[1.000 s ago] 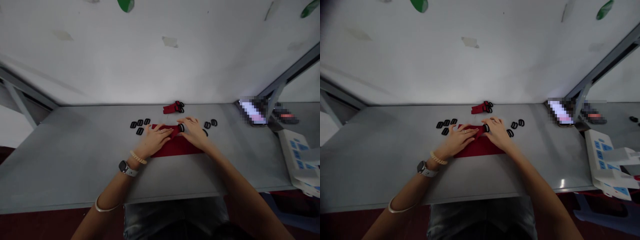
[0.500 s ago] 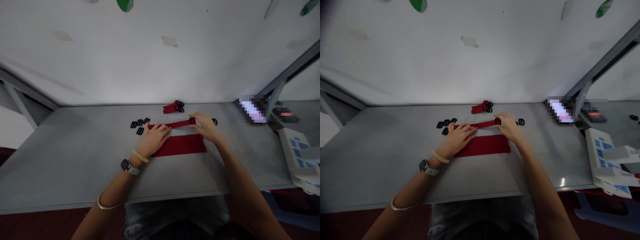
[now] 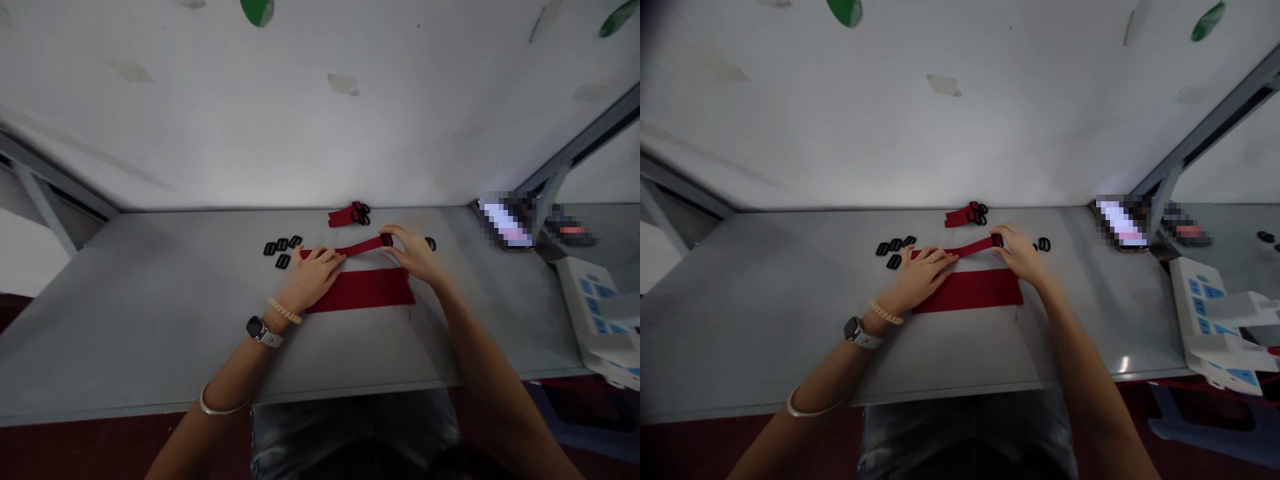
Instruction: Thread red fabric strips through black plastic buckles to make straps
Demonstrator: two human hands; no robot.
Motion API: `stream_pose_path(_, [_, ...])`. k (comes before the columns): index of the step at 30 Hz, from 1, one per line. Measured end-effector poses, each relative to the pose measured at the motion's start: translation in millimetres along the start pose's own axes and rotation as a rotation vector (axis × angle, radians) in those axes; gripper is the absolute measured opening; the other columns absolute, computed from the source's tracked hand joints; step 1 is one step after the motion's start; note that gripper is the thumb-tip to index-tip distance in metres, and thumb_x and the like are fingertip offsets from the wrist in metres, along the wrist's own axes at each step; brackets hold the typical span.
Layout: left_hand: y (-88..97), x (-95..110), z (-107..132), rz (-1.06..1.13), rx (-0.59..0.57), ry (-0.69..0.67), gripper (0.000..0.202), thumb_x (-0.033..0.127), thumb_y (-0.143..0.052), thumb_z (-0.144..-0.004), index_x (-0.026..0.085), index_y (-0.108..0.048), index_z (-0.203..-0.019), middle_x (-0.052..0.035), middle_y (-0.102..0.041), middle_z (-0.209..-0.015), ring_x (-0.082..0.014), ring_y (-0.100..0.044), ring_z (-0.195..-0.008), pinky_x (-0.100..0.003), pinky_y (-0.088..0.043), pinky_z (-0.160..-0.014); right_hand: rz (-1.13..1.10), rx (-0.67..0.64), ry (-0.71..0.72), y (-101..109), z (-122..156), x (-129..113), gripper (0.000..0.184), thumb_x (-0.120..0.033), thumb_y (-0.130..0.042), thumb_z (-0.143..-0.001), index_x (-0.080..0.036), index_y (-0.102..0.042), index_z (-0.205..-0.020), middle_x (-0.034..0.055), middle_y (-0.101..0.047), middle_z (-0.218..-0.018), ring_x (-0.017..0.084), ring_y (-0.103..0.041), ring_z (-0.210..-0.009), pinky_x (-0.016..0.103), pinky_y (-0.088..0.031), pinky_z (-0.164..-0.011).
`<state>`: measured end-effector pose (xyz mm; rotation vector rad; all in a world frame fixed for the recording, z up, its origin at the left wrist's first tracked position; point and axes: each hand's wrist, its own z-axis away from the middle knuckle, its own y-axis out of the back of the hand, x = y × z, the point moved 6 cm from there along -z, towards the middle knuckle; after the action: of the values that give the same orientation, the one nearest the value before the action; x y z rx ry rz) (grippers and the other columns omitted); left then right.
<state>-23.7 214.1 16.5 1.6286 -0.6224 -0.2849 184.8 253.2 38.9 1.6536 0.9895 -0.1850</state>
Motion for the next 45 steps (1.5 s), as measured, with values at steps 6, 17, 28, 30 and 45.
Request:
stream_pose_path(6, [-1.4,-1.9,-0.3,-0.001,0.001,-0.006,0.035,0.028,-0.044,-0.099,0.025,-0.058,-0.13,-0.0086,-0.063,-0.127,-0.0294,-0.05,-0.125,-0.06,-0.027,-0.109,-0.016,0.229,-0.083,39.8,7.9,32.5,0.03,-0.031,-0.062,-0.085,-0.022,-0.064,-0.114,0.0099,-0.069,-0.114,0.027,-0.065,-0.106,0.047,-0.051,-0.097])
stream_pose_path(17, [-21.2,34.2,6.0,0.069,-0.084,-0.21,0.063,0.055,-0.042,-0.096,0.019,-0.038,-0.148,-0.0122,-0.042,-0.153,-0.0296,-0.033,-0.143,-0.05,-0.026,-0.117,0.336,0.005,-0.125,21.0,11.5,82.3,0.027,-0.015,-0.057,-0.077,-0.018,-0.069,-0.101,0.0129,-0.07,-0.105,0.029,-0.065,-0.103,0.048,-0.051,-0.095])
stream_pose_path(28, [-34.4,35.5,8.7,-0.017,-0.13,-0.246,0.07,0.059,-0.024,-0.099,0.018,-0.021,-0.155,-0.0072,-0.023,-0.162,-0.0233,-0.021,-0.15,-0.047,-0.02,-0.12,0.224,-0.081,0.047,-40.5,-39.1,25.3,0.055,-0.016,-0.045,-0.089,-0.013,-0.043,-0.144,0.016,-0.046,-0.15,0.028,-0.042,-0.14,0.051,-0.038,-0.113])
stream_pose_path(30, [-34.6,35.3,8.6,-0.006,-0.143,-0.239,0.069,0.059,-0.024,-0.099,0.018,-0.022,-0.155,-0.0072,-0.024,-0.161,-0.023,-0.022,-0.15,-0.045,-0.023,-0.118,0.241,-0.108,0.042,-56.4,-54.4,13.6,0.056,-0.013,-0.044,-0.089,-0.012,-0.041,-0.145,0.0172,-0.04,-0.154,0.029,-0.037,-0.143,0.051,-0.037,-0.113])
stream_pose_path(45, [-1.9,22.4,0.7,-0.015,0.053,-0.02,0.055,0.039,-0.03,-0.103,0.022,-0.025,-0.154,-0.008,-0.03,-0.16,-0.0235,-0.025,-0.149,-0.049,-0.029,-0.113,0.023,0.029,0.002,-49.2,-18.4,-3.3,0.018,-0.004,-0.053,-0.083,-0.018,-0.063,-0.091,0.0088,-0.067,-0.097,0.023,-0.063,-0.094,0.04,-0.05,-0.089])
